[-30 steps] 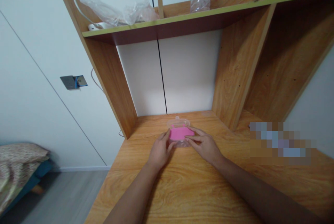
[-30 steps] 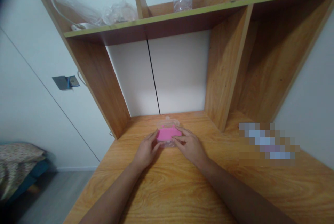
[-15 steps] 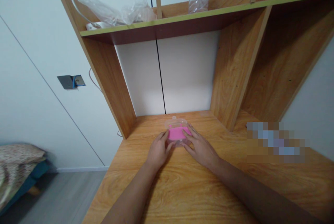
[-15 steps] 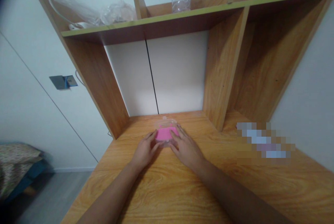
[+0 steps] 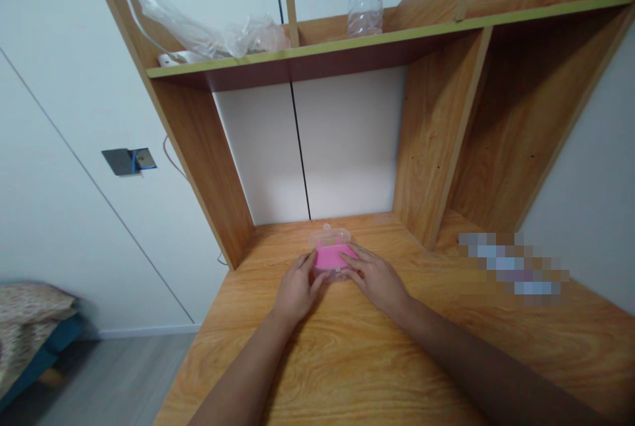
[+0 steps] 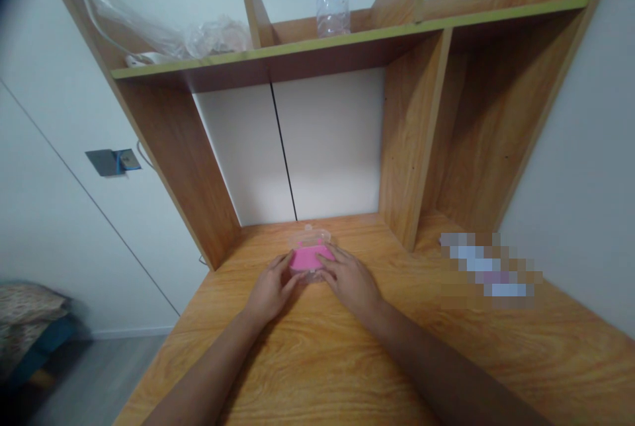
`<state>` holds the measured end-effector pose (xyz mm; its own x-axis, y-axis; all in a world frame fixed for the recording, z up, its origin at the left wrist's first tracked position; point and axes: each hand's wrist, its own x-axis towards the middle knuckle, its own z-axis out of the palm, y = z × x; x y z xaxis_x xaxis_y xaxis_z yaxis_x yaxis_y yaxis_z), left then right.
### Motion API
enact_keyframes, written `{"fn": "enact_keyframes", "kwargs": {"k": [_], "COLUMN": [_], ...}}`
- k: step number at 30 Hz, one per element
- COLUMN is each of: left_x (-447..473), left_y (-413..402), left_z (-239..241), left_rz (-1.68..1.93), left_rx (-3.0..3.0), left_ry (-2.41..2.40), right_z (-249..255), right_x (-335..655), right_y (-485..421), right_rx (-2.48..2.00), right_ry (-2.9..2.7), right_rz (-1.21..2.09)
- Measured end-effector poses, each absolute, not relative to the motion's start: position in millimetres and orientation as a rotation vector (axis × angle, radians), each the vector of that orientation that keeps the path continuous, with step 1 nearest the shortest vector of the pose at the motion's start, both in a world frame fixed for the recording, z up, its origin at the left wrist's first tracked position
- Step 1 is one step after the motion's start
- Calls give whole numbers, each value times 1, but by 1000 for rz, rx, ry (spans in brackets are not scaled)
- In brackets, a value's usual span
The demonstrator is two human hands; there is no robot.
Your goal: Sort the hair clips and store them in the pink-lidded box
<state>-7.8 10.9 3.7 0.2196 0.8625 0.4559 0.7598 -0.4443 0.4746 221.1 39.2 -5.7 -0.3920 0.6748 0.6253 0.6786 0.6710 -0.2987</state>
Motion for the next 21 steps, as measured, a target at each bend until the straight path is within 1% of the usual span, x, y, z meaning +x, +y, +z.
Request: {"fn": "enact_keyframes", "kwargs": {"k": [7, 11, 16, 19, 21], "left_x": [-7, -7, -7, -7, -6], "left_y": [11, 8, 6, 5, 1], "left_z": [3, 5, 5, 9, 19], "left_rz": [1097, 1164, 1150, 1176, 1263], "left_rx": [2271, 2236, 2250, 2324, 2425], "left_ry": [1560, 1530, 1520, 1540, 1546], "right_z": [0, 0, -2, -2, -2], "right_x": [223, 224, 221, 220, 220], "right_y": [31, 29, 34, 35, 35], "right_rx": [-1019, -979, -979, -984, -982], "right_ry": [-2122, -2113, -2022, -1986, -1977], "right_rz": [13, 160, 373, 467, 488]}}
